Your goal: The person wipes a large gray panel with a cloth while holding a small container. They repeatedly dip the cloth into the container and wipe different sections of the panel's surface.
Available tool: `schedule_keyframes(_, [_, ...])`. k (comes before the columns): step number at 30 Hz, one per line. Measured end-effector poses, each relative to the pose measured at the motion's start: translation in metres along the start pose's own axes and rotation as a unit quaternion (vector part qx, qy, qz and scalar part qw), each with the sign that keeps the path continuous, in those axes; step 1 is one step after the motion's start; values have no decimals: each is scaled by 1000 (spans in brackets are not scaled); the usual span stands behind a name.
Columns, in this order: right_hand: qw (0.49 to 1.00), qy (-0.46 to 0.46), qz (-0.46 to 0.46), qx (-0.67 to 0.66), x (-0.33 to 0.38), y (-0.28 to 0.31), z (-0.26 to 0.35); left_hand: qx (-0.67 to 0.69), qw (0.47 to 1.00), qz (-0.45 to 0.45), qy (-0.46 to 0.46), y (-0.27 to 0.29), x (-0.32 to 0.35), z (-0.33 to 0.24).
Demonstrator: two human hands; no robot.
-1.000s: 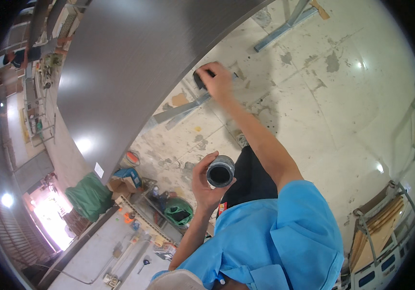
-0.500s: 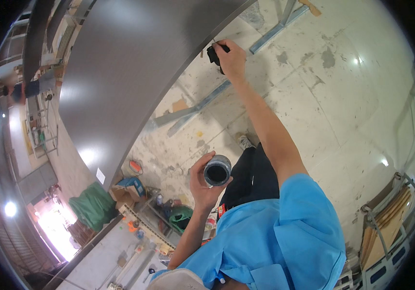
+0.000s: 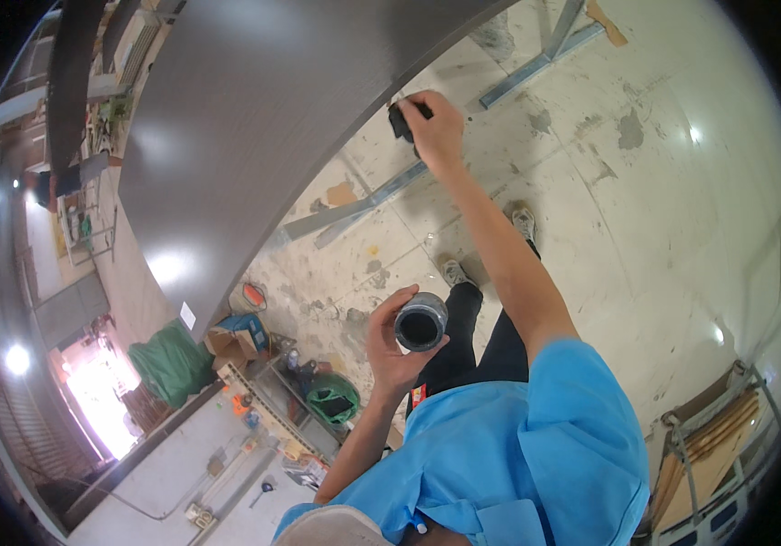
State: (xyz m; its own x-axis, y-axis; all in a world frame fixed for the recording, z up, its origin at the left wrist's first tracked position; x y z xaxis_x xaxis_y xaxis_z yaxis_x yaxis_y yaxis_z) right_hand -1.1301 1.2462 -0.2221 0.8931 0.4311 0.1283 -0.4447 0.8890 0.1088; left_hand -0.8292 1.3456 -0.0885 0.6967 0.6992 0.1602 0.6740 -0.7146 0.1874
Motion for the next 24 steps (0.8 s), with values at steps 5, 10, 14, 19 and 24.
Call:
schedule_keyframes(5, [990, 70, 119, -4, 38, -40, 15, 5, 1000, -13, 6, -22, -10, -10])
schedule_keyframes(10, [986, 76, 147, 2, 59, -63, 13, -14, 1000, -23, 1, -26, -14, -15])
schedule_keyframes(14, [992, 8, 123, 7, 25, -39, -2, -5, 999, -22, 30, -28, -15, -10])
schedule_keyframes(19, [1000, 1, -9, 14, -27, 25, -3, 22, 999, -21, 30, -38, -22, -11])
schedule_keyframes(24, [990, 107, 84, 36, 2, -9, 18, 18, 1000, -10, 15, -50, -33, -18])
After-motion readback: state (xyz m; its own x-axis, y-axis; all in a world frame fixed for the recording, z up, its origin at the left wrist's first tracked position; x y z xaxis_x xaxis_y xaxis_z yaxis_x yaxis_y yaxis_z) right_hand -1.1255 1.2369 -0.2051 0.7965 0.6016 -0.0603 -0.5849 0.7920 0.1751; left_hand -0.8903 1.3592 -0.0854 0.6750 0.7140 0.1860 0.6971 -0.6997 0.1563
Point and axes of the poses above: each hand's wrist, its own x-axis away from the middle knuckle, its own y-axis out of the back of the hand, z = x × y, the point moved 9 cm from there along -x, towards the middle knuckle, and after that the axes turned 3 degrees about x, right-handed, at the moved point
